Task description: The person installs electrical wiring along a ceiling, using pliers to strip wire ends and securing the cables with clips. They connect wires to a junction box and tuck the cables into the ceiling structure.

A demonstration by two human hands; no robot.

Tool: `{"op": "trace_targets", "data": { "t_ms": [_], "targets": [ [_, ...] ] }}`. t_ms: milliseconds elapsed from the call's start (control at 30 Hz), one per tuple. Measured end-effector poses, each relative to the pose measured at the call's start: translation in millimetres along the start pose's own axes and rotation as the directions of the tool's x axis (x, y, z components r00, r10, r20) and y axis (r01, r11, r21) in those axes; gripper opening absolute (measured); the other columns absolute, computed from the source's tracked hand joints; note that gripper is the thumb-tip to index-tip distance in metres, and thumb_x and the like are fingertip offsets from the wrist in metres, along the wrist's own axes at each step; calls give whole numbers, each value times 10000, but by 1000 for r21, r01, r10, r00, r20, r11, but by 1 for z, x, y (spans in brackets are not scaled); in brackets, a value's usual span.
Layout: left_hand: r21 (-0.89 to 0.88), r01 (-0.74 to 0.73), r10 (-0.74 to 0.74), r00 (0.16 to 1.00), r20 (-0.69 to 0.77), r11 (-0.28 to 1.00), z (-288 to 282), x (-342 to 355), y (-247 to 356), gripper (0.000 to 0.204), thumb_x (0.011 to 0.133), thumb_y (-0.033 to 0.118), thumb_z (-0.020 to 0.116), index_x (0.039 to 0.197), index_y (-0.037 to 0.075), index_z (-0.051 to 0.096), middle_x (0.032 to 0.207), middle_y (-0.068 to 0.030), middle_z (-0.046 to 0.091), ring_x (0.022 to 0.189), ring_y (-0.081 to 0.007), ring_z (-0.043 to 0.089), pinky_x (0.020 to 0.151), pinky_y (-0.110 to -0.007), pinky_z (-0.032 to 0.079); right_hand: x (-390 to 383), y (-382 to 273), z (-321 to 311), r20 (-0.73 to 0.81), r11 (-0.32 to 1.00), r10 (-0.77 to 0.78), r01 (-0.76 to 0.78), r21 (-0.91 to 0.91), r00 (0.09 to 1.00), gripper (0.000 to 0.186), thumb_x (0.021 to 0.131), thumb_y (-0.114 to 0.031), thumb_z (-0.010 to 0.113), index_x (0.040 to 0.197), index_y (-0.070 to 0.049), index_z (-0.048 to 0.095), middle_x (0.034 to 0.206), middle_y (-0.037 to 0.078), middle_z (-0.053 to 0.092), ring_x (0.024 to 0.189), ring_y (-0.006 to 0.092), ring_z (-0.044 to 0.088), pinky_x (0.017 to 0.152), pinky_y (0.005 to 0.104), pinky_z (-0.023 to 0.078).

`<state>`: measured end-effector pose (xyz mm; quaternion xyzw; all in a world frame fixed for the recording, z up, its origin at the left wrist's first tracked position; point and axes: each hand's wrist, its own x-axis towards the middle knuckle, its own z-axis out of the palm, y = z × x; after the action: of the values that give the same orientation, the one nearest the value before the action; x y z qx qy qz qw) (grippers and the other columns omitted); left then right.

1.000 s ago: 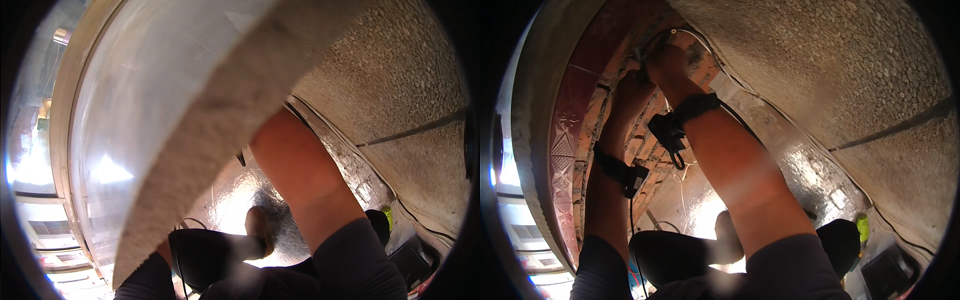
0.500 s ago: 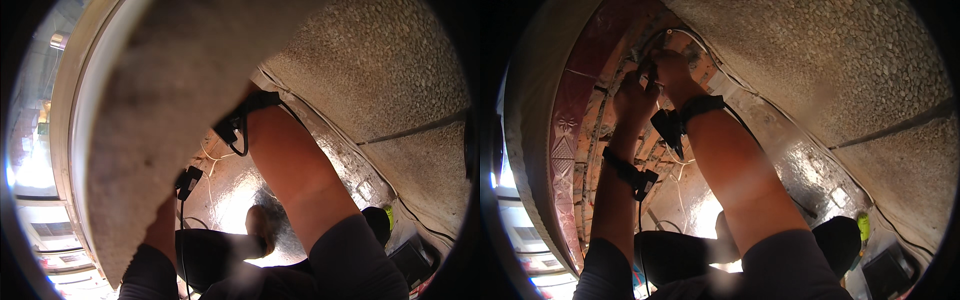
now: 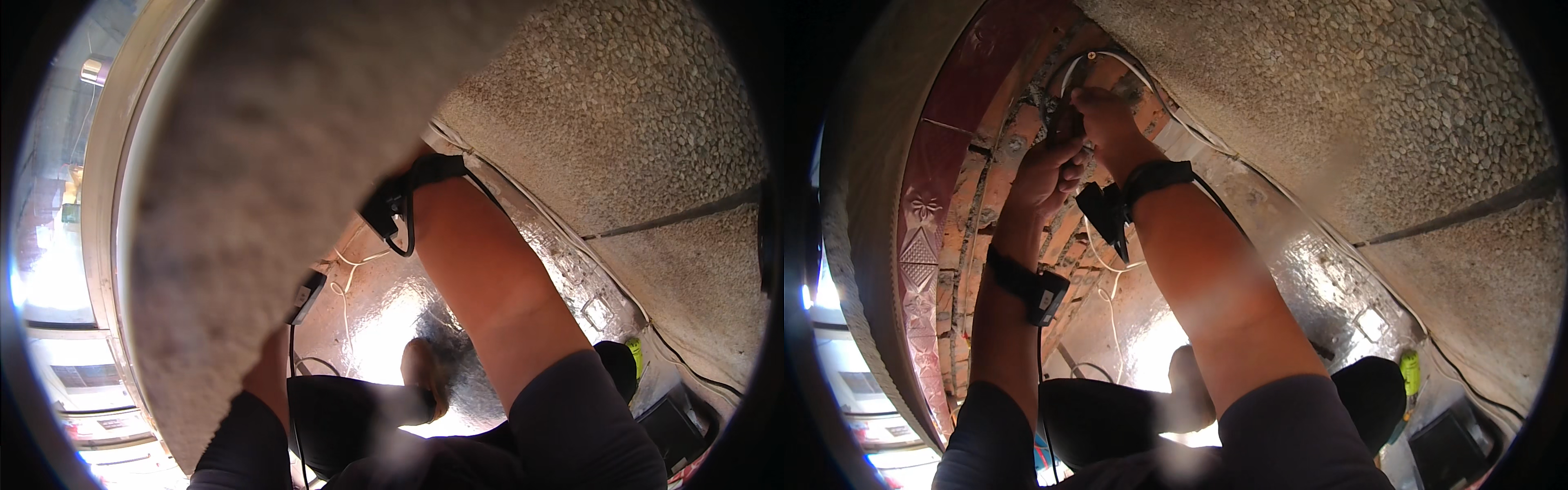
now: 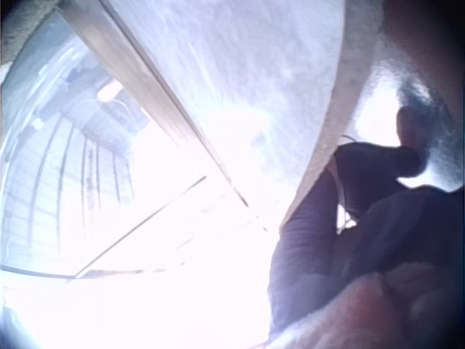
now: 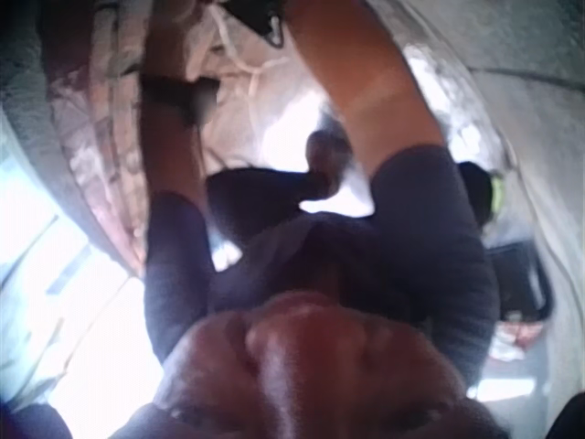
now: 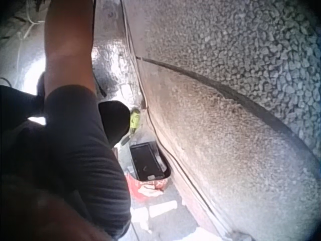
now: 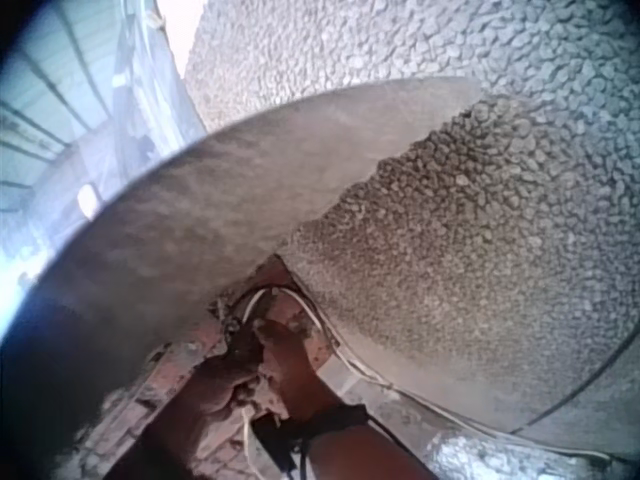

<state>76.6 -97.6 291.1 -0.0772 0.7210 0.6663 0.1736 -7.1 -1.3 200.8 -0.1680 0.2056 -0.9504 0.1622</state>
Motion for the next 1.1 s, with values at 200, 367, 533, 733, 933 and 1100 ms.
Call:
{"op": "trace_targets", "data": {
  "t_ms": [200, 367, 533, 733, 933, 1100],
  "targets": [
    [578, -82, 294, 913, -283, 812, -26, -3, -11, 162, 928, 211, 573, 1003, 67, 584, 696, -14, 551, 560, -103, 486, 458, -280, 376, 36, 50, 4, 272, -40, -572, 305, -951, 773, 185, 963, -180, 494, 976, -43, 618, 880, 172, 664, 793, 339, 653, 686, 445, 520],
    [937, 126, 630, 711, -314, 325, -4, -7, -17, 328, 958, 296, 516, 1123, 21, 588, 806, -174, 678, 771, -362, 671, 663, -451, 511, 20, 41, 21, 319, -54, -639, 373, -926, 700, 214, 961, -188, 490, 1042, -52, 634, 906, 201, 653, 858, 389, 645, 746, 490, 529],
    [978, 46, 701, 691, -177, 202, -6, -1, -14, 366, 946, 354, 515, 1092, 31, 605, 890, -196, 680, 836, -426, 654, 700, -472, 513, 36, 40, 20, 202, -138, -474, 155, -978, 857, 231, 963, -224, 502, 1017, -68, 664, 879, 188, 656, 828, 385, 647, 725, 512, 527],
    [758, 70, 249, 922, -298, 648, -44, 3, 1, 344, 880, 330, 602, 1057, 36, 616, 779, -191, 652, 762, -420, 646, 652, -459, 514, 37, 37, 25, 137, -97, -392, 107, -990, 910, 249, 963, -267, 516, 1000, -74, 669, 859, 168, 659, 839, 377, 652, 732, 516, 533],
    [951, 251, 515, 799, -309, 181, -33, -2, 1, 301, 816, 218, 629, 1028, 8, 591, 765, -166, 655, 701, -337, 663, 628, -430, 518, 29, 34, 34, 183, -226, -353, 106, -968, 917, 254, 982, -289, 515, 1049, -77, 639, 955, 143, 659, 887, 359, 646, 748, 491, 546],
    [989, 131, 663, 734, -145, 71, -7, 2, 1, 379, 786, 242, 662, 1053, -6, 558, 833, -174, 663, 713, -303, 670, 660, -424, 533, 57, 48, 0, 13, 125, -361, 62, -990, 932, 260, 1013, -265, 491, 1064, -50, 627, 1004, 143, 651, 927, 342, 636, 768, 444, 537]
  ]
}}
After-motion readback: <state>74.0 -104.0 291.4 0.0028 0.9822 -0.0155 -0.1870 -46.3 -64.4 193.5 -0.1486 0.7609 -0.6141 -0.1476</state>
